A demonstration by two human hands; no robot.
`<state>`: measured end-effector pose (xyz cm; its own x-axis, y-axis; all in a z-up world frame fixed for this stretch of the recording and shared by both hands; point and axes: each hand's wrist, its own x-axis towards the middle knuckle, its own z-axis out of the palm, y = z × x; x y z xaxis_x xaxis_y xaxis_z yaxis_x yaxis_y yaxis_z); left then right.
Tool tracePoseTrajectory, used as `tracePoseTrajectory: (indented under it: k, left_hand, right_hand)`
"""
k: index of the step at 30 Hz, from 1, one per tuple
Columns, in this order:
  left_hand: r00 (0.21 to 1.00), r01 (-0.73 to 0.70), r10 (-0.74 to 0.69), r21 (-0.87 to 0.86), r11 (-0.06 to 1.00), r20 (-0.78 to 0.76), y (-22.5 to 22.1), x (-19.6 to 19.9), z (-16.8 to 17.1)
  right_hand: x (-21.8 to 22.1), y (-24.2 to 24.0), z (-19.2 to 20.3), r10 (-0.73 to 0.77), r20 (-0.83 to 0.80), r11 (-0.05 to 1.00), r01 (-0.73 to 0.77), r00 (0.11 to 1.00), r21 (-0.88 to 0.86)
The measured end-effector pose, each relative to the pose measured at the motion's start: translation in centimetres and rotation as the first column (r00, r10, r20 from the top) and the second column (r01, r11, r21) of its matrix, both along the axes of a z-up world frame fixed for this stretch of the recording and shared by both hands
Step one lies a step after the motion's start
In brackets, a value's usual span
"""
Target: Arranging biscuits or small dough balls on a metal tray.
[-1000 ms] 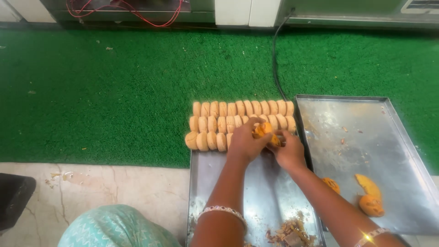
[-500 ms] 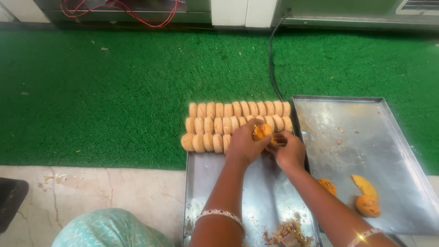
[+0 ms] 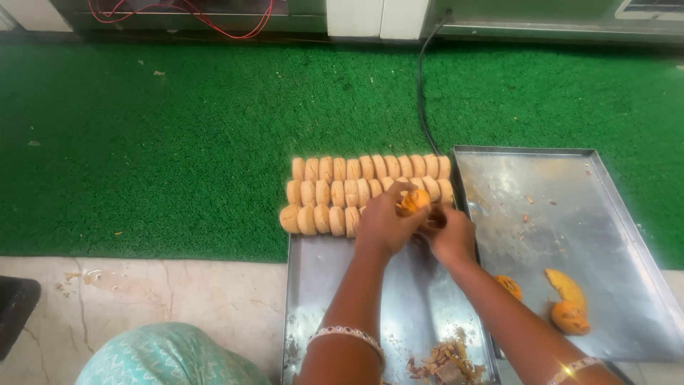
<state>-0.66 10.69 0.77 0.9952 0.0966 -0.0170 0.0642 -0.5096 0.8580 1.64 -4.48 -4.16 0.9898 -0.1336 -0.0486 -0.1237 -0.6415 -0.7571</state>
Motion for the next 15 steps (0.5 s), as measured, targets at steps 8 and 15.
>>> tracePoseTrajectory:
  k: [8, 15]
  left_hand:
    - [0.998, 0.01, -0.013, -0.046, 0.999, -0.056, 0.0, -0.2, 0.2]
    - [1.0, 0.023, -0.022, -0.074, 0.997, 0.008, 0.0, 0.5, -1.1]
  right_hand:
    - [0.0, -0.1, 0.3, 0.05, 0.048, 0.999, -0.05, 0.998, 0.006]
    - [0.1, 0.1, 1.4, 0.045, 0.051, 0.998, -0.042, 0.998, -0.047]
